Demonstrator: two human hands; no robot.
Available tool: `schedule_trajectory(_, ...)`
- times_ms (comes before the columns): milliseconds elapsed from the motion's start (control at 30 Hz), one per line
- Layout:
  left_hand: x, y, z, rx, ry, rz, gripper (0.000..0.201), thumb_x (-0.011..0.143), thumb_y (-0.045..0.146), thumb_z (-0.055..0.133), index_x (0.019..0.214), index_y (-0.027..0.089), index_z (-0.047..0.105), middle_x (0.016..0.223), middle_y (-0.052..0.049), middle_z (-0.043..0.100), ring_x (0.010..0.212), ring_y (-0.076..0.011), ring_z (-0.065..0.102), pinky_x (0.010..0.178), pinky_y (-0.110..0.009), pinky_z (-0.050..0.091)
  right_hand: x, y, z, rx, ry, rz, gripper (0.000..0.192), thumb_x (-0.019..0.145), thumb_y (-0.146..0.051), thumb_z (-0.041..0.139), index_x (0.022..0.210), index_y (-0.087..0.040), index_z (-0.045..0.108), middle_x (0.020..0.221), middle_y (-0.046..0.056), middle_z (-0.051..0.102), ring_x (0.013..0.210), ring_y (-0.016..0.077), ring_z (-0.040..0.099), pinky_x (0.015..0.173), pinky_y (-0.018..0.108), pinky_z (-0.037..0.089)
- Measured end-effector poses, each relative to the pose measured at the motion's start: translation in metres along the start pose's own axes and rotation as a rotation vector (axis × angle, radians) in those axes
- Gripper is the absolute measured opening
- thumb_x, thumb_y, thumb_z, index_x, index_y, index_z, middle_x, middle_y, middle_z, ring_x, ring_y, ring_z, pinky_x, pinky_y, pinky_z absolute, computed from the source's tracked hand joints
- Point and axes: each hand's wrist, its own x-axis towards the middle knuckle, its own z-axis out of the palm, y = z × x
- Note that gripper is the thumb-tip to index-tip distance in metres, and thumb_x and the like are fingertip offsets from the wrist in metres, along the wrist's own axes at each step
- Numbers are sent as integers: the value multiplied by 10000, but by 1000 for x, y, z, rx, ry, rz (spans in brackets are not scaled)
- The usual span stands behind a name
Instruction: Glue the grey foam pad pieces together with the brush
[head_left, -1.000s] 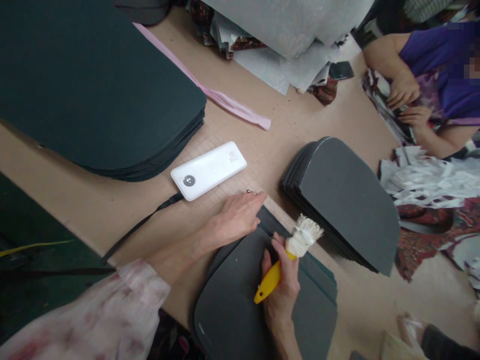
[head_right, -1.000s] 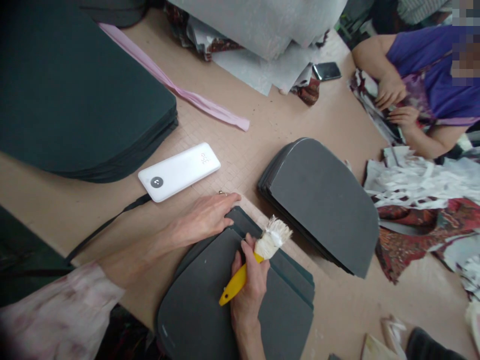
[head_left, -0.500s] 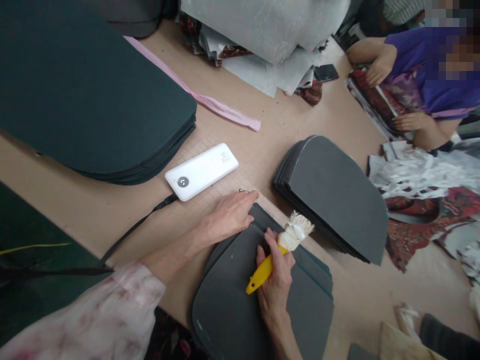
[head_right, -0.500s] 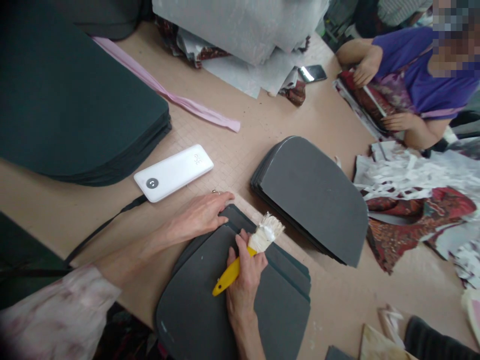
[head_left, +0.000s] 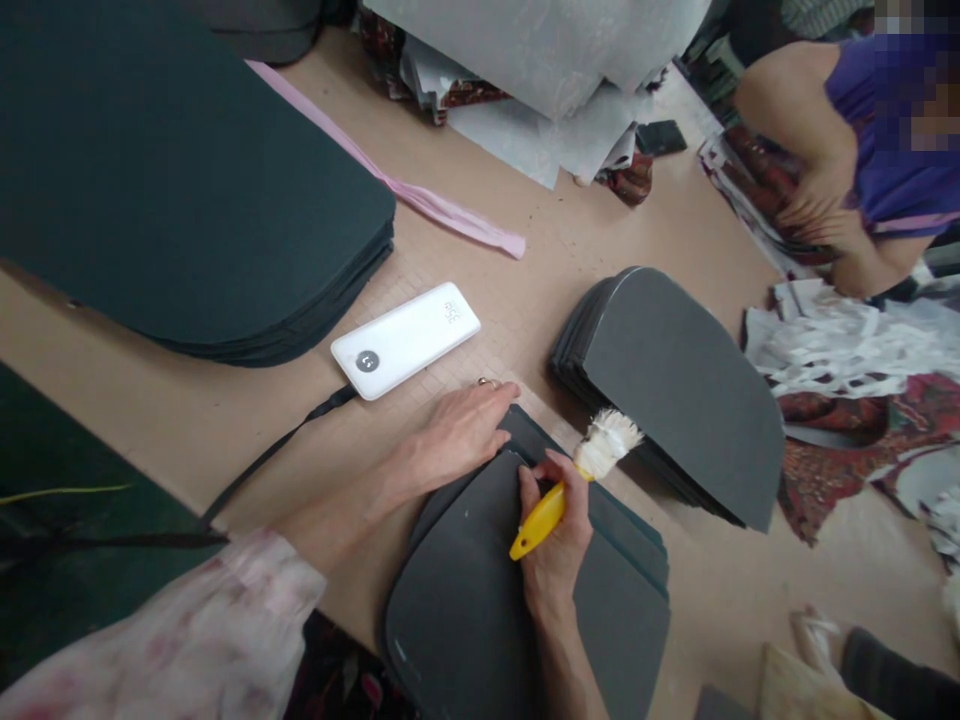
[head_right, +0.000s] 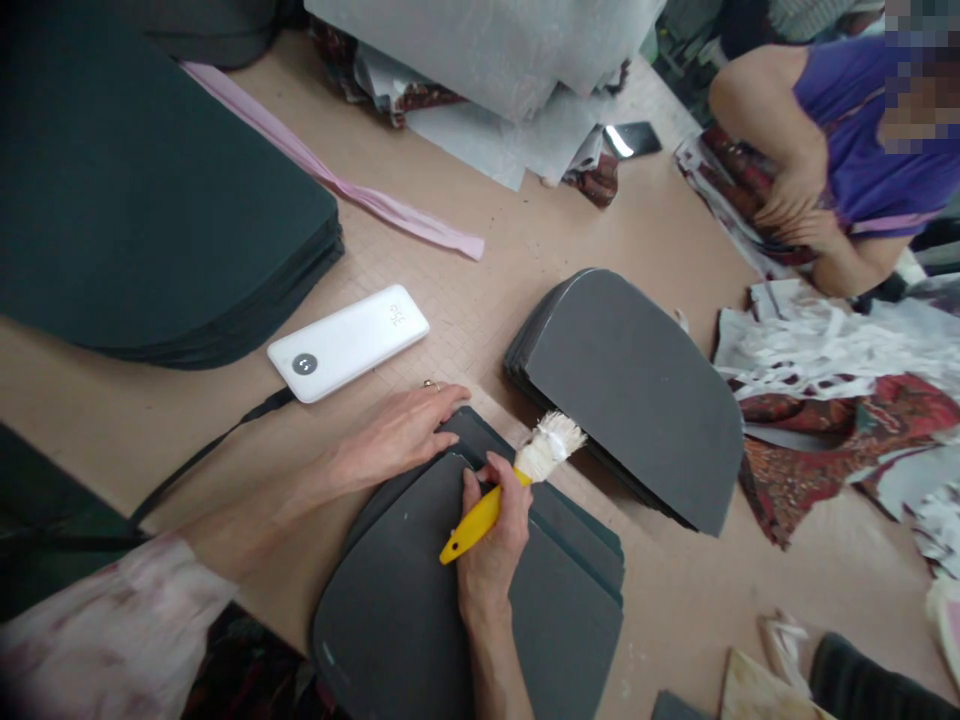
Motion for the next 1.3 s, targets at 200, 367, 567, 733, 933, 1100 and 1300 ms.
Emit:
schedule_trajectory(200, -16, -7, -5, -220, -31, 44, 369, 786, 55, 489, 1141, 145, 452, 1038, -75, 560, 954, -172, 534, 845, -322, 451, 2, -2, -1, 53, -21, 11, 263, 814, -319, 572, 1049, -207, 531, 840, 9, 538, 801, 150, 551, 781, 326, 432)
schedule_trajectory(367, -44, -9, 8, -336, 42, -15, 530, 786, 89, 519, 1277, 211, 361, 1201, -71, 491, 1127, -191, 457, 952, -362, 419, -1, -5, -1, 39, 20, -46, 246, 815, -271, 581, 1045, -204, 528, 815, -4, 539, 772, 131, 551, 751, 291, 436)
schedule_trajectory(567, -62, 1, 16, -381, 98, -77, 543, 780, 44, 449, 1279, 234, 350, 1256, -57, 447, 1182, -174, 416, 1024, -376, 375, -11, -10, -2, -9, 53, -86, 241, 819, -230, 579, 1051, -201, 521, 802, -5, 534, 765, 129, 550, 755, 291, 435)
schedule_trajectory(733, -61, -4, 27, -393, 139, -79, 606, 742, 31, 480, 1293, 235, 329, 1253, -55, 444, 1172, -178, 420, 1026, -378, 373, -8, -12, -3, -16, 44, -83, 277, 802, -238, 607, 1061, -199, 517, 805, -6, 522, 771, 128, 545, 777, 294, 432)
schedule_trajectory(933, -61, -7, 29, -395, 146, -89, 631, 727, 23, 490, 1294, 241, 320, 1241, -46, 455, 1164, -171, 424, 1013, -362, 379, -6, -12, 0, -29, 45, -85, 252, 813, -250, 590, 1049, -199, 519, 788, -10, 505, 739, 121, 536, 734, 276, 437)
schedule_trajectory(1100, -64, -1, 19, -380, 96, -91, 538, 779, 40, 438, 1275, 217, 327, 1255, -54, 448, 1183, -161, 403, 1027, -343, 356, -6, -11, 0, -36, 24, -65, 257, 813, -266, 589, 1050, -196, 517, 789, -4, 507, 750, 130, 536, 742, 290, 441)
schedule_trajectory(1300, -63, -2, 22, -366, 123, -101, 536, 754, 23, 453, 1238, 227, 347, 1219, -41, 460, 1148, -161, 427, 1002, -314, 384, -5, -11, 0, -46, 13, -38, 258, 811, -279, 597, 1044, -201, 518, 795, -3, 512, 759, 133, 539, 763, 302, 438)
